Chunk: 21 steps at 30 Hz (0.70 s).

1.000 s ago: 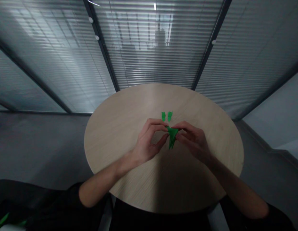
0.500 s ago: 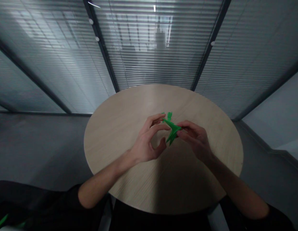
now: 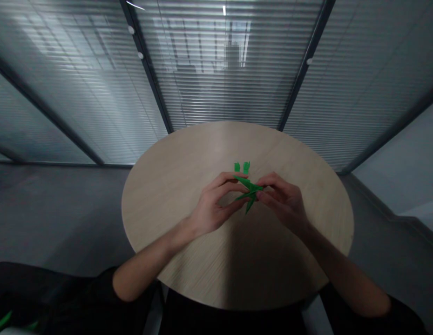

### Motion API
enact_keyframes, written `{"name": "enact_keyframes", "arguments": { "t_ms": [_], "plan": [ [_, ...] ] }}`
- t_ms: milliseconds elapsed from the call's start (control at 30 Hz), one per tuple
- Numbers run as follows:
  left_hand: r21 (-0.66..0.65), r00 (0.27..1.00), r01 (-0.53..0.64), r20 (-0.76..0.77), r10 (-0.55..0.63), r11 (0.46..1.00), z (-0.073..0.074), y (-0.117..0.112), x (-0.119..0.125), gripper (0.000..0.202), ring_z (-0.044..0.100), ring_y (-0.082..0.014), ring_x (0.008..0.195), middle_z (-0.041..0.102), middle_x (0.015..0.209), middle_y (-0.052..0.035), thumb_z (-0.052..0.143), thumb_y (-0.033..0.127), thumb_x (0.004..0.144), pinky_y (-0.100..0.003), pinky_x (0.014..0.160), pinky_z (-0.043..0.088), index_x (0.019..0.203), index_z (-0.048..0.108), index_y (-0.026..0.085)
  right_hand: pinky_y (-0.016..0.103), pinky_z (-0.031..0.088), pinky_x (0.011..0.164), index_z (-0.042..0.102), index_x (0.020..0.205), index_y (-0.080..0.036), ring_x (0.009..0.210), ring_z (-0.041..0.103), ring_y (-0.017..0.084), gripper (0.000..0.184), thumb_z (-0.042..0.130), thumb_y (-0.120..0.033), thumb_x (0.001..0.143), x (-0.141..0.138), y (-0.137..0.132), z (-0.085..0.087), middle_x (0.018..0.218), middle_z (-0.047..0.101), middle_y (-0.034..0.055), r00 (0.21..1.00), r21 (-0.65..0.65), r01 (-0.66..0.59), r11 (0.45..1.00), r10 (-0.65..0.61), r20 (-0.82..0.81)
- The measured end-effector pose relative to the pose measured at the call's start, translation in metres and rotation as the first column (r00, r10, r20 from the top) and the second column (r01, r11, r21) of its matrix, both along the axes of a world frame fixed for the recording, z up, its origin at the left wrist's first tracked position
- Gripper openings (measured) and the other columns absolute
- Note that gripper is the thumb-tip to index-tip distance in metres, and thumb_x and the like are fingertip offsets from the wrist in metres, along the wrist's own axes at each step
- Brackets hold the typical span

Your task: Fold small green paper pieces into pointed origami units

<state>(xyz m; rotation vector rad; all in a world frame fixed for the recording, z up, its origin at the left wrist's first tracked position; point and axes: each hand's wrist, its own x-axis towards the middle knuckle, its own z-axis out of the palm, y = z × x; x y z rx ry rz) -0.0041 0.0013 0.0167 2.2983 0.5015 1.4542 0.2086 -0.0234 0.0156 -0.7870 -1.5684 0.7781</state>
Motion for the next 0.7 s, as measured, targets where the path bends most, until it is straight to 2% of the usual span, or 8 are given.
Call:
{"name": "enact_keyframes", "arguments": {
  "t_ms": [200, 333, 467, 600, 700],
  "plan": [
    [0.029, 0.999, -0.038, 0.037, 0.037, 0.999, 0.0006, -0.0017, -0.0002, 0.015, 0.071, -0.0174, 0.105, 0.072, 0.112, -0.0095, 0.073, 0.012, 0.093, -0.034, 0.094, 0.061, 0.106, 0.072, 0.017, 0.024, 0.059, 0.062, 0.074, 0.107, -0.027, 0.083, 0.064, 0.015, 0.019, 0.071, -0.018, 0.091, -0.0006, -0.0014, 0.0026, 0.101, 0.063, 0.0038, 0.986, 0.201, 0.006, 0.979, -0.04, 0.164],
    [0.005, 0.998, -0.035, 0.058, 0.034, 0.999, 0.0008, -0.0024, 0.0012, 0.014, 0.073, -0.0179, 0.106, 0.075, 0.114, -0.0097, 0.071, 0.012, 0.094, -0.036, 0.095, 0.062, 0.107, 0.072, 0.018, 0.024, 0.056, 0.056, 0.073, 0.108, -0.026, 0.078, 0.062, 0.015, 0.022, 0.071, -0.016, 0.089, -0.003, -0.0028, 0.006, 0.099, 0.064, 0.0039, 0.966, 0.306, 0.042, 0.951, -0.116, 0.23],
    [-0.082, 0.997, -0.036, 0.068, 0.042, 0.996, 0.0002, -0.0039, 0.0022, 0.012, 0.073, -0.0193, 0.107, 0.076, 0.114, -0.0091, 0.069, 0.015, 0.096, -0.039, 0.096, 0.063, 0.106, 0.073, 0.019, 0.025, 0.051, 0.052, 0.072, 0.104, -0.025, 0.066, 0.058, 0.012, 0.018, 0.071, -0.016, 0.09, -0.0055, -0.0035, 0.0073, 0.094, 0.064, 0.0023, 0.945, 0.369, 0.105, 0.923, -0.208, 0.252],
    [-0.168, 0.996, -0.014, 0.087, 0.029, 0.986, -0.001, -0.0051, 0.0013, 0.012, 0.072, -0.0177, 0.102, 0.072, 0.113, -0.0092, 0.069, 0.018, 0.096, -0.03, 0.08, 0.067, 0.108, 0.072, 0.02, 0.026, 0.049, 0.053, 0.072, 0.1, -0.024, 0.06, 0.053, 0.01, 0.014, 0.069, -0.014, 0.09, -0.0063, -0.0029, 0.0059, 0.09, 0.062, 0.0012, 0.931, 0.407, 0.145, 0.902, -0.264, 0.252],
    [-0.146, 0.994, -0.019, 0.107, 0.035, 0.989, -0.0016, -0.0049, 0.0016, 0.01, 0.072, -0.0175, 0.098, 0.073, 0.106, -0.0079, 0.072, 0.018, 0.094, -0.029, 0.078, 0.067, 0.104, 0.072, 0.02, 0.027, 0.048, 0.055, 0.071, 0.097, -0.024, 0.059, 0.053, 0.01, 0.013, 0.068, -0.014, 0.09, -0.0062, -0.0026, 0.0055, 0.088, 0.061, 0.0005, 0.926, 0.414, 0.156, 0.897, -0.279, 0.255]
  ]
}}
